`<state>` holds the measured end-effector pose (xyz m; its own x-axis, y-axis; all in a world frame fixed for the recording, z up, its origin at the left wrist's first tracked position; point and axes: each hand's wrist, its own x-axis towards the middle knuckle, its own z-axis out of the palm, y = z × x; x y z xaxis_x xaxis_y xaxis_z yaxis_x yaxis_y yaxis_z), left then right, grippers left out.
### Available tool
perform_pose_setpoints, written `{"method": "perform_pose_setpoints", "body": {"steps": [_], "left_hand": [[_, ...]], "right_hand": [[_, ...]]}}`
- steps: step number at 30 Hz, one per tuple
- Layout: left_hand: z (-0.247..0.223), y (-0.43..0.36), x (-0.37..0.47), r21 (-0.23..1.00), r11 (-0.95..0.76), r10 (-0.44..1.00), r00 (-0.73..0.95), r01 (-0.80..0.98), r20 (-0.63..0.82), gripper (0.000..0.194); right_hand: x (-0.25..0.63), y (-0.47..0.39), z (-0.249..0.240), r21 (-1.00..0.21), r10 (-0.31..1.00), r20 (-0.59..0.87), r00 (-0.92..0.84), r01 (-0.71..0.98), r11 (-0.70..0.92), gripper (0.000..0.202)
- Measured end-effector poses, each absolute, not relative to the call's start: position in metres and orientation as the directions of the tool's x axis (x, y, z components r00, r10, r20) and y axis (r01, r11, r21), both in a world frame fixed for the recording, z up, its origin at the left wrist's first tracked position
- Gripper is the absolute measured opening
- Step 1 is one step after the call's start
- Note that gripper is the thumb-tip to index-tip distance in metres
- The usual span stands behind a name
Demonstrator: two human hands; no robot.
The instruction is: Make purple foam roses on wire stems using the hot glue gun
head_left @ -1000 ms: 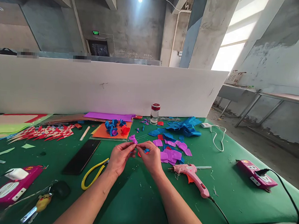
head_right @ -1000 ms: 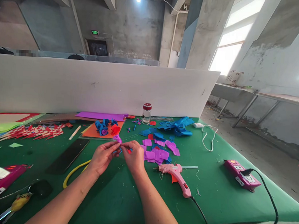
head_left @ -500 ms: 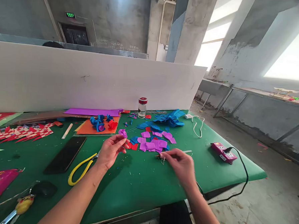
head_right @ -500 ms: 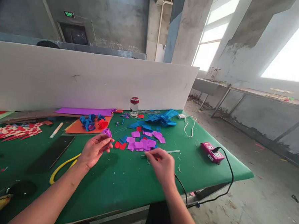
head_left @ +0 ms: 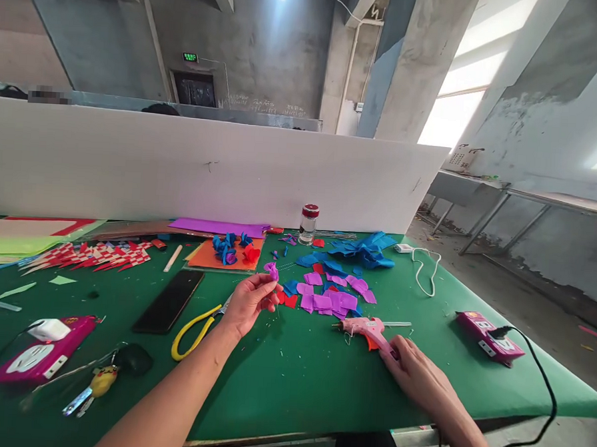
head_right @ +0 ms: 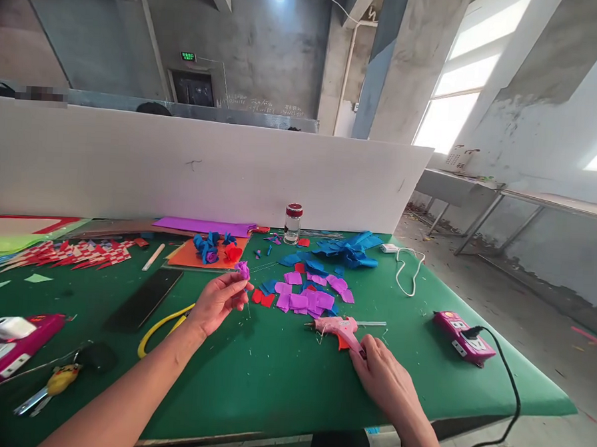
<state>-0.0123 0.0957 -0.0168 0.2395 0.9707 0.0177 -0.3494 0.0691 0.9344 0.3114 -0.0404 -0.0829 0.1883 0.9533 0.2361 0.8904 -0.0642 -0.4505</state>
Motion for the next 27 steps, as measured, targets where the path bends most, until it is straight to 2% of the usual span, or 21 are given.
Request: {"method": "perform_pose_setpoints", "body": {"steps": [2,4,6,8,11,15,17,20,24,27], "left_hand": [[-0.017,0.096,-0.013,0.932,0.071,0.971,0.237,-0.355,0.016,0.027],[-0.017,0.097,-0.014,0.929,0.076,0.970,0.241,-0.361,0.014,0.027],[-0.018,0.097,-0.014,0.928,0.079,0.969,0.245,-0.365,0.014,0.027],[-0.018,0.097,-0.014,0.930,0.072,0.968,0.249,-0.359,0.021,0.027],[-0.018,0.095,-0.013,0.946,0.035,0.965,0.257,-0.322,0.052,0.027],[-0.019,0.092,-0.011,0.965,-0.011,0.957,0.278,-0.263,0.086,0.027],[-0.019,0.092,-0.010,0.967,-0.011,0.955,0.285,-0.254,0.085,0.027],[-0.020,0.091,-0.009,0.966,0.002,0.954,0.289,-0.257,0.075,0.027],[-0.019,0.092,-0.009,0.966,0.004,0.956,0.283,-0.260,0.072,0.027],[-0.019,0.091,-0.008,0.968,-0.004,0.957,0.279,-0.251,0.076,0.027]], "right_hand": [[0.311,-0.042,-0.081,-0.524,0.941,0.252,0.228,0.849,-0.066,0.033],[0.309,-0.046,-0.076,-0.661,0.941,0.208,0.267,0.747,-0.066,0.034],[0.303,-0.050,-0.069,-0.837,0.954,0.115,0.277,0.544,-0.057,0.036],[0.292,-0.052,-0.059,-0.964,0.963,0.039,0.267,0.262,-0.034,0.040],[0.269,-0.045,-0.046,-1.000,0.969,-0.008,0.246,-0.018,-0.004,0.050],[0.240,-0.027,-0.029,-0.980,0.991,-0.030,0.131,-0.201,-0.003,0.031],[0.228,-0.019,-0.021,-0.968,0.997,-0.012,0.075,-0.252,0.007,0.025],[0.212,-0.012,-0.012,-0.970,0.998,0.000,0.068,-0.244,0.016,0.031],[0.199,-0.005,-0.010,-0.992,0.995,0.068,0.077,-0.097,0.076,0.045],[0.194,0.001,-0.013,-0.988,0.984,0.152,0.090,0.030,0.150,0.046]]}}
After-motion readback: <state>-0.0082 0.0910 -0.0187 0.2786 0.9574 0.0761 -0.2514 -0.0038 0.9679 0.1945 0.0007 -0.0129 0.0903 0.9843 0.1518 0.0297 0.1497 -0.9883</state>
